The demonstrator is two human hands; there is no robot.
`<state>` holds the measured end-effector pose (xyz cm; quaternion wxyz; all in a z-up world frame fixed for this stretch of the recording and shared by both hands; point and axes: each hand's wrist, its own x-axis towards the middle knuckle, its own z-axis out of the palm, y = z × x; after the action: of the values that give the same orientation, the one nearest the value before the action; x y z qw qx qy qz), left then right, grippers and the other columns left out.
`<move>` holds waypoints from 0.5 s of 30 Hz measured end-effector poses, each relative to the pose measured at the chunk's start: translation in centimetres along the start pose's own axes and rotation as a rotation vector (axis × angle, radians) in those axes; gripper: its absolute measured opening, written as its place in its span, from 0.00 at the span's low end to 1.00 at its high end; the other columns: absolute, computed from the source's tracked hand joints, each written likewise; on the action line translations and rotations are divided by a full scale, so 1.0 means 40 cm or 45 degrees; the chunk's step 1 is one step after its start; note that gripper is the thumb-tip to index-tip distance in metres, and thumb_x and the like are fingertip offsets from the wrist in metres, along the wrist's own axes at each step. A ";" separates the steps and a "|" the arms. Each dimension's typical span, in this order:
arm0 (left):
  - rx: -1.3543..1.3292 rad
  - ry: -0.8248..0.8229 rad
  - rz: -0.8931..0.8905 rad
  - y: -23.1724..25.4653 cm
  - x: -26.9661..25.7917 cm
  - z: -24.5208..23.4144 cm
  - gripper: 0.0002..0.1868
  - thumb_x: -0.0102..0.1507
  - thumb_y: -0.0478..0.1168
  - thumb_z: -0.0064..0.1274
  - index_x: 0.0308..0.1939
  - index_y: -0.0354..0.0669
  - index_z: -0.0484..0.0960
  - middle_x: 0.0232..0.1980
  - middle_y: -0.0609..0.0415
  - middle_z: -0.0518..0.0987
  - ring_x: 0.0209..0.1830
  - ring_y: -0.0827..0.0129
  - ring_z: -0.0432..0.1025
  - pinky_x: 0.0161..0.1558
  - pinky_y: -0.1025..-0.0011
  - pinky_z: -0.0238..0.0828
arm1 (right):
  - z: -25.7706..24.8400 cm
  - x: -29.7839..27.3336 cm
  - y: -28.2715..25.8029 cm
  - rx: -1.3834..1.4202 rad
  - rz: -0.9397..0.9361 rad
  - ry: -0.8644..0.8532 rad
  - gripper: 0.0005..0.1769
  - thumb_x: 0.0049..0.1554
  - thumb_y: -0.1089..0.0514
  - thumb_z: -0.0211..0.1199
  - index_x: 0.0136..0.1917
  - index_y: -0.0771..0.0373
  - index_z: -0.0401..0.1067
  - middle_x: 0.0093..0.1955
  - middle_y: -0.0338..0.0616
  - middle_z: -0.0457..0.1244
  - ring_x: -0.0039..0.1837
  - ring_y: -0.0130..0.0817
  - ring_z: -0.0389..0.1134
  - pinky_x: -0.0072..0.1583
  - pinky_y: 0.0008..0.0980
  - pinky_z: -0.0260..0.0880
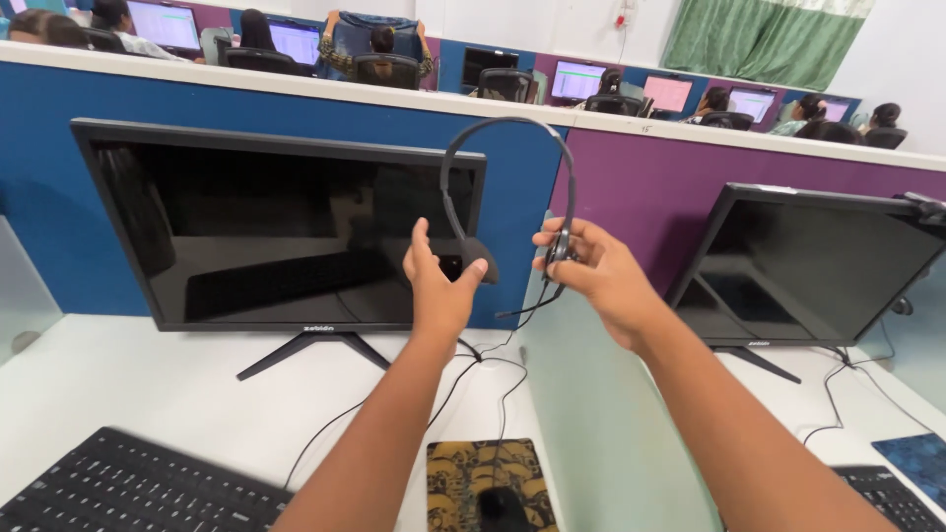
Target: Installing a webcam on top of a computer monitor in an office setting.
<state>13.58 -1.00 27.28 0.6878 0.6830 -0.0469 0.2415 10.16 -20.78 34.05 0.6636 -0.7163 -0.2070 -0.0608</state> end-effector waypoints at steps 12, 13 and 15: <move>-0.589 -0.368 -0.190 0.036 0.069 0.173 0.42 0.61 0.30 0.56 0.77 0.47 0.56 0.66 0.46 0.72 0.56 0.63 0.76 0.55 0.62 0.82 | -0.144 0.052 -0.025 -0.005 0.049 0.084 0.40 0.53 0.67 0.54 0.79 0.57 0.55 0.70 0.42 0.63 0.65 0.30 0.69 0.62 0.34 0.68; -0.587 -0.365 -0.186 0.040 0.072 0.183 0.42 0.61 0.30 0.56 0.77 0.47 0.56 0.66 0.46 0.72 0.56 0.63 0.76 0.55 0.62 0.82 | -0.147 0.057 -0.023 -0.003 0.046 0.080 0.40 0.53 0.67 0.54 0.79 0.57 0.55 0.70 0.42 0.63 0.65 0.30 0.69 0.62 0.34 0.68; -0.611 -0.324 -0.155 0.047 0.075 0.202 0.40 0.61 0.29 0.56 0.76 0.46 0.58 0.65 0.46 0.72 0.57 0.62 0.76 0.55 0.62 0.82 | -0.153 0.064 -0.018 -0.079 -0.042 0.042 0.48 0.54 0.65 0.63 0.82 0.50 0.45 0.69 0.40 0.59 0.64 0.31 0.67 0.63 0.34 0.68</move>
<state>17.63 -8.07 30.70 0.8317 0.5270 -0.1475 0.0939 13.36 -26.16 36.34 0.6432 -0.7320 -0.2059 -0.0900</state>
